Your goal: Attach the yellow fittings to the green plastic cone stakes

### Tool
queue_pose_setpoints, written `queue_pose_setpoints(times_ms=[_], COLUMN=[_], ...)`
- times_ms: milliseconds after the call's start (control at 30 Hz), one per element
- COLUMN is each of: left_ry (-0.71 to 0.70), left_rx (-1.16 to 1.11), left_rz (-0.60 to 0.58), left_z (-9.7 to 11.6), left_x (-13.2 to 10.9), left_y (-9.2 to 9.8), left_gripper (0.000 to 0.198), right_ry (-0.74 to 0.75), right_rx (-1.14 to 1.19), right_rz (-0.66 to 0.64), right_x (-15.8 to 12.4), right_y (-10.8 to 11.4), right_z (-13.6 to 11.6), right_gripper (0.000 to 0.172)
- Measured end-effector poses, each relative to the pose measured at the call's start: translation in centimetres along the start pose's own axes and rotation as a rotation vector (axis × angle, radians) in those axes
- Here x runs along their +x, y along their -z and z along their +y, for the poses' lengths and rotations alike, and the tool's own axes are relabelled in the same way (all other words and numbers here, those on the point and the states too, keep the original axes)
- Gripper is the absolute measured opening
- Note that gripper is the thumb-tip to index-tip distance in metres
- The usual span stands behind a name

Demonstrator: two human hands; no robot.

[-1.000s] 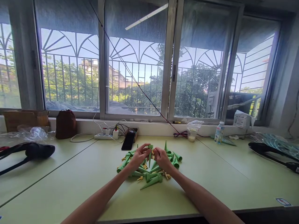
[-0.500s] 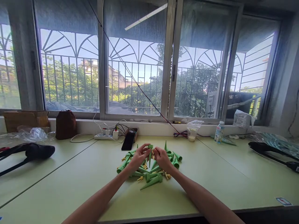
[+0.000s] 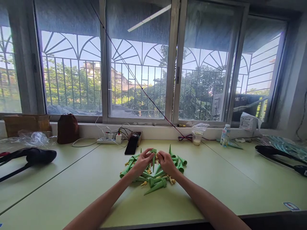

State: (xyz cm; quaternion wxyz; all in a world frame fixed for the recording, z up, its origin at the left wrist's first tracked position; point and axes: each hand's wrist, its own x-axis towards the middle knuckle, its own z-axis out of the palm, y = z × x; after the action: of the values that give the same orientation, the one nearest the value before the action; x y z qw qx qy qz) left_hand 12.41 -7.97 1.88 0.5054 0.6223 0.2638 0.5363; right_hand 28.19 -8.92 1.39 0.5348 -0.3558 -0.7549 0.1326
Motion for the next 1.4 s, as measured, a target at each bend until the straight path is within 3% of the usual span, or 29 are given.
queue_pose_setpoints(times_ms=[467, 667, 867, 1067, 1400], left_ry=[0.094, 0.088, -0.051, -0.101, -0.033], left_rx=[0.107, 0.176, 0.646, 1.066, 1.276], left_rz=[-0.006, 0.025, 0.112, 0.113, 0.001], left_z=[1.6, 1.5, 1.1, 1.4, 0.8], left_x=[-0.4, -0.2, -0.1, -0.6, -0.7], left_y=[-0.5, -0.1, 0.3, 0.0, 0.5], left_gripper=[0.06, 0.057, 0.034, 0.022, 0.026], right_ry=[0.071, 0.088, 0.012, -0.057, 0.042], right_rx=[-0.081, -0.146, -0.266, -0.289, -0.39], right_rz=[-0.091, -0.038, 0.048, -0.012, -0.132], right_x=[0.2, 0.6, 0.9, 0.9, 0.4], right_y=[0.7, 1.6, 2.7, 2.6, 1.8], right_z=[0.6, 0.9, 1.8, 3.0, 2.6], right_gripper=[0.041, 0.047, 0.041, 0.019, 0.006])
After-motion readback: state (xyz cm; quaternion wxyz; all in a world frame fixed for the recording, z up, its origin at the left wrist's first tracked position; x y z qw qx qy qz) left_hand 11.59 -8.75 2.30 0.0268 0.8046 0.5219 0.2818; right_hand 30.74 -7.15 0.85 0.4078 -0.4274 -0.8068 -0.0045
